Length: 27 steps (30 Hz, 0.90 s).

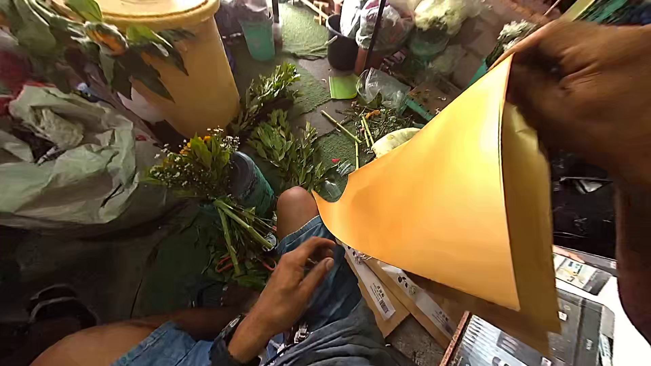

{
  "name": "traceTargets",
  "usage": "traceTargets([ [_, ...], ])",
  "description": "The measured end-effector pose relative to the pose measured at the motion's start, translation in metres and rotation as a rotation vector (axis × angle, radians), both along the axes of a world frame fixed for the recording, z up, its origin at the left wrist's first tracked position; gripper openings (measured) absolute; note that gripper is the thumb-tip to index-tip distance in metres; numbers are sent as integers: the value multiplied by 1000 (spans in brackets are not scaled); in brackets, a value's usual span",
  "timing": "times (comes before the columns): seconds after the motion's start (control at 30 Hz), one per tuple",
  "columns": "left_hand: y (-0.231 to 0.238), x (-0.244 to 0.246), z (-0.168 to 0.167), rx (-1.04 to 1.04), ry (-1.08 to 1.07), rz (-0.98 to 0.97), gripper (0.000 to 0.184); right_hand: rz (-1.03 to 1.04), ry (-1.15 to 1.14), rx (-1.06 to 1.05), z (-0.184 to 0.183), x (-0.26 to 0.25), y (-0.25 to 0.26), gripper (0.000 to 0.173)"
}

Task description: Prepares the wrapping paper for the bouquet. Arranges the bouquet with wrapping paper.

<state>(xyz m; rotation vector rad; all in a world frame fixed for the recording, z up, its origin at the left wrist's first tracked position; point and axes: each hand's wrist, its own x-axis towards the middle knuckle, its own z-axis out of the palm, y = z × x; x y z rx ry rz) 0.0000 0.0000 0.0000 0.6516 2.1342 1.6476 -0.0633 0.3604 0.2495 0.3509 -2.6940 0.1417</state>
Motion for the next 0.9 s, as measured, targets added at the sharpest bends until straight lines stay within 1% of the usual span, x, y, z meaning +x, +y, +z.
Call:
traceTargets([
  [0.07,2,-9,5,22,37,69,39,-22,-31,21,8,7,-21,27],
  [0.13,9,-18,12,71,88,78,42,-16,-50,45,16,10,-28,22],
  [0.2,17,-29,23,123,171,76,43,9,-54,81,22,12,-32,20],
  [0.23,21,-33,30,157,234,80,46,21,-61,105,25,14,-35,20],
  [0.27,26,-35,40,190,319,98,52,31,-68,128,29,16,-38,18],
  [0.33,38,-27,62,236,556,162,68,40,-83,161,39,20,-45,16],
  [0.37,43,-20,70,223,686,184,69,34,-95,174,43,22,-48,15],
  [0.4,49,-12,76,193,810,204,61,28,-108,185,47,23,-51,14],
  [0.47,61,0,80,143,1023,185,27,23,-130,198,55,25,-55,13],
  [0.5,68,-1,82,90,1109,122,19,24,-149,202,58,25,-56,13],
  [0.53,76,-6,83,-2,1153,60,20,29,-181,193,63,24,-55,13],
  [0.57,83,-13,86,-111,1142,63,28,37,-225,165,67,24,-53,13],
  [0.63,94,-34,95,-280,1010,186,54,45,-319,87,72,25,-50,14],
  [0.67,97,-46,98,-318,921,238,64,47,-353,32,73,26,-49,14],
  [0.7,98,-56,102,-335,848,270,71,49,-380,-34,73,28,-48,14],
  [0.73,99,-62,107,-323,794,281,71,49,-409,-104,74,30,-46,15],
  [0.8,100,-64,117,-207,744,260,60,53,-486,-242,75,34,-43,15],
  [0.83,101,-61,120,-127,704,217,54,51,-535,-295,75,35,-41,16],
  [0.9,104,-58,125,33,563,116,51,58,-615,-397,70,36,-37,16],
])
